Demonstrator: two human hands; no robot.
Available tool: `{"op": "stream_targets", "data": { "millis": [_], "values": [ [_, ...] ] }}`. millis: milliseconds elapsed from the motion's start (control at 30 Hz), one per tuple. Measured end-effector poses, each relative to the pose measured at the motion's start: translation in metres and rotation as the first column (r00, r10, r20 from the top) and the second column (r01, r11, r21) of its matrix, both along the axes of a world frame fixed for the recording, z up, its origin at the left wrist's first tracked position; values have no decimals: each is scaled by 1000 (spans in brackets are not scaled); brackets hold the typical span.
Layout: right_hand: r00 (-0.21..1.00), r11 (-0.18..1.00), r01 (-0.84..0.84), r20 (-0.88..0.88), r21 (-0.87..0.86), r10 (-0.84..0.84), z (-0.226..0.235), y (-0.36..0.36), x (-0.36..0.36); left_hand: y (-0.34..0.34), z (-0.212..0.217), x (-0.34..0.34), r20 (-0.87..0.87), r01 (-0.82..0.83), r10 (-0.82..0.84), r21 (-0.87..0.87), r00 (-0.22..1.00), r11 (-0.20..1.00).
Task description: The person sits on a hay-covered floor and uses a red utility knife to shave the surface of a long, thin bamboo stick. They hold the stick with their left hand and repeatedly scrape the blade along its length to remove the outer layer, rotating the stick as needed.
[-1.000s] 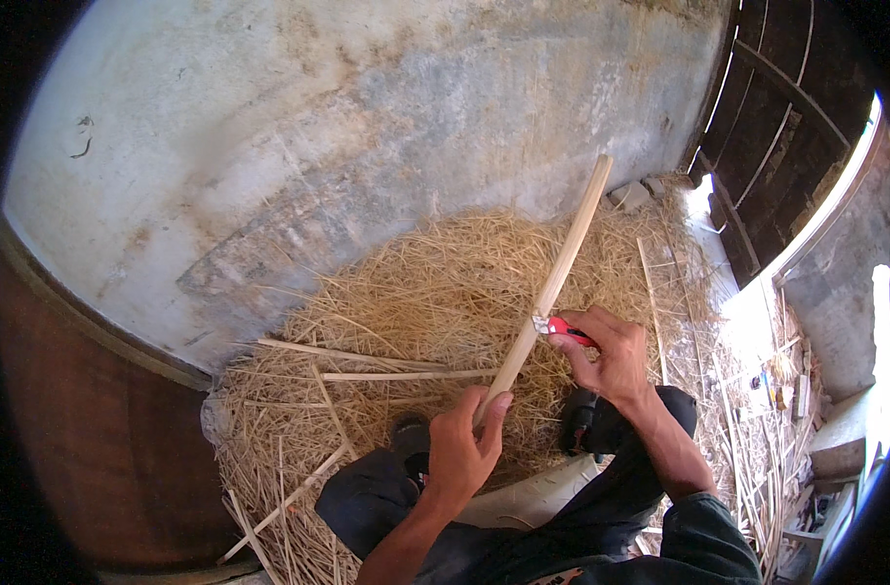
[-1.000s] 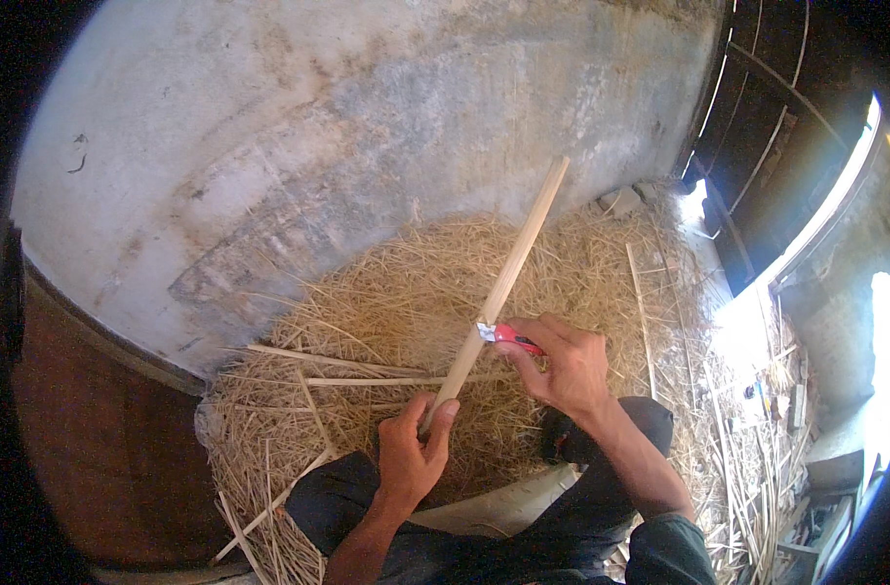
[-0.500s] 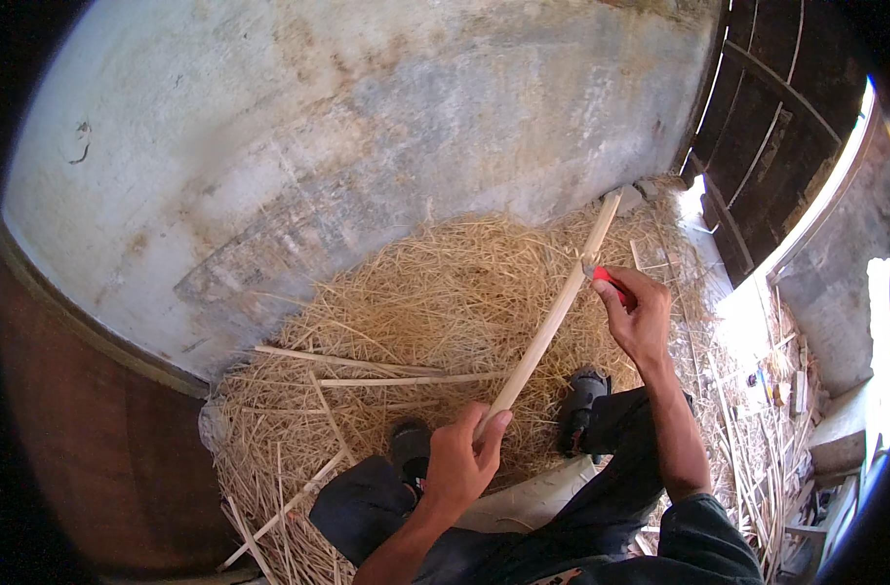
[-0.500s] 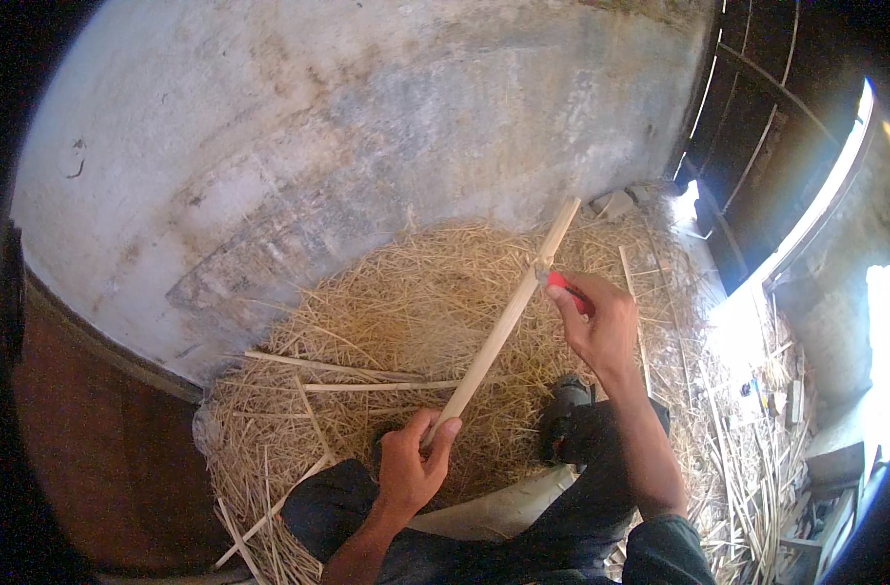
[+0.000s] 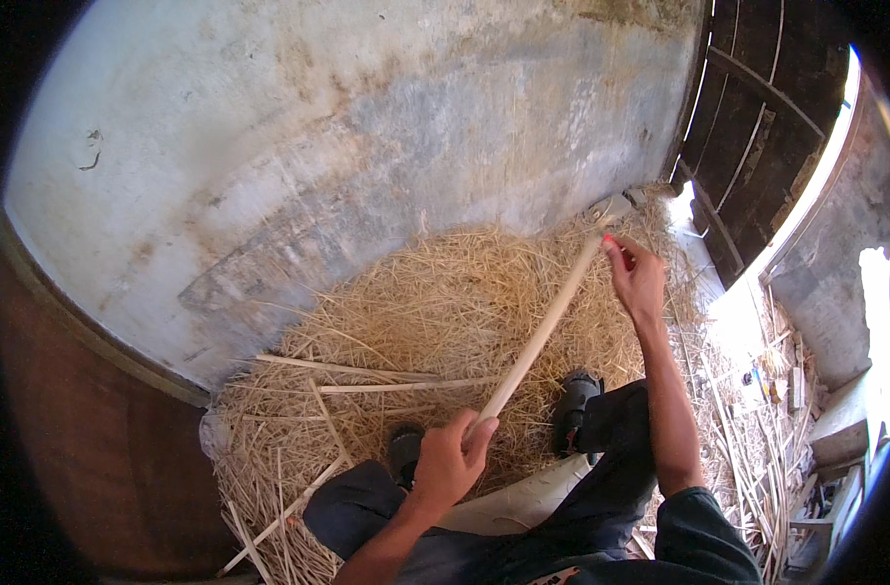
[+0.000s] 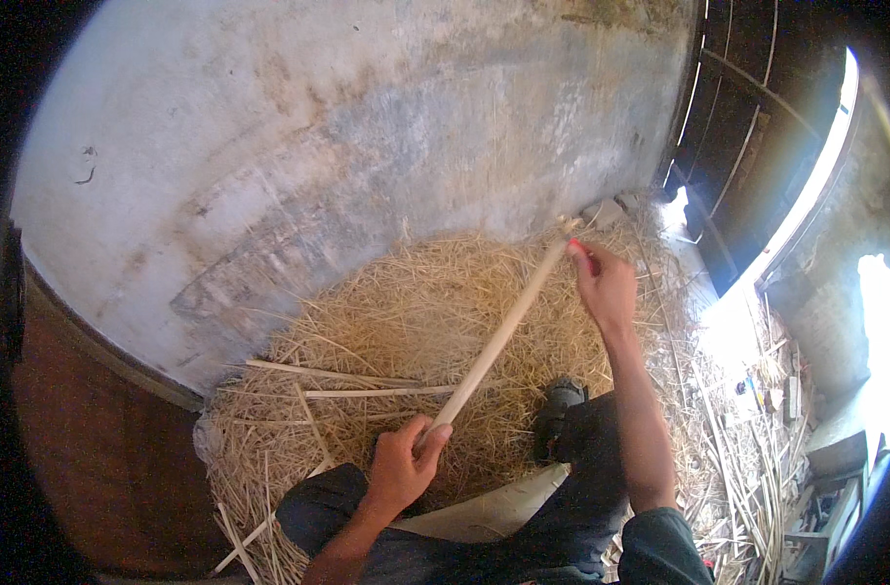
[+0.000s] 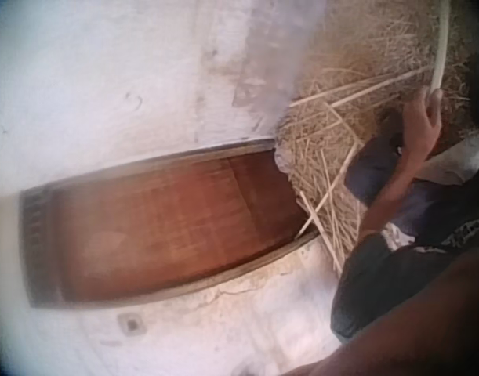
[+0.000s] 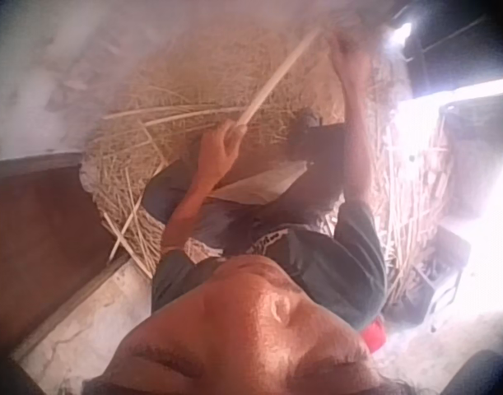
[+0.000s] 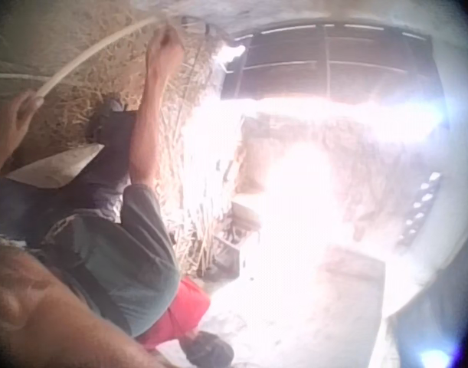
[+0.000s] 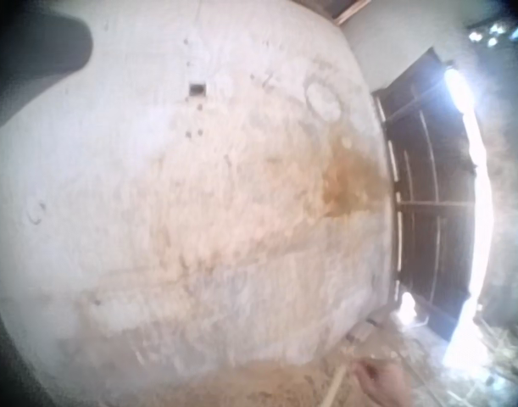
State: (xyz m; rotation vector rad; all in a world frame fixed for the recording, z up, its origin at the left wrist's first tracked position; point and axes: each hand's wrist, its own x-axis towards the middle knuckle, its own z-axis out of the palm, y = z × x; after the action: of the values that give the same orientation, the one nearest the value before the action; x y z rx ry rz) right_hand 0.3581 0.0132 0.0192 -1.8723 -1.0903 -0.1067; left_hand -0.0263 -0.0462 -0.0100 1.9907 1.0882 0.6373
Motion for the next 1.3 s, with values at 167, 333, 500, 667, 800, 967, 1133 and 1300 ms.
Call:
{"op": "stream_targets", "data": {
  "millis": [167,333,500,667,800,967,1133,1300],
  "values": [
    [992,966,126,27,-227,-123,-34,-1,82,-32,25,-43,-13,-49,48,-84,999,995],
    [988,789,-97,39,-607,151,-74,-25,95,-39,-2,-75,111,-221,253,-244,961,944],
    [997,914,-68,14,-400,81,-11,-37,26,-53,8,-61,435,-177,401,-469,806,865],
    [749,878,-479,-524,-4,406,3,-73,-68,-41,13,-3,672,-111,424,-457,607,883],
    [625,761,-640,-508,101,593,-9,-106,-127,-26,5,40,740,-61,483,-519,468,853],
    [400,697,-697,-716,169,572,-23,-139,-138,-21,8,64,725,-49,479,-527,495,848],
    [402,755,-627,-749,194,527,-34,-152,-117,-21,10,81,716,-112,427,-444,552,889],
    [403,747,-636,-743,194,535,-27,-148,-104,-18,5,90,700,-121,402,-415,590,902]
  ]
}}
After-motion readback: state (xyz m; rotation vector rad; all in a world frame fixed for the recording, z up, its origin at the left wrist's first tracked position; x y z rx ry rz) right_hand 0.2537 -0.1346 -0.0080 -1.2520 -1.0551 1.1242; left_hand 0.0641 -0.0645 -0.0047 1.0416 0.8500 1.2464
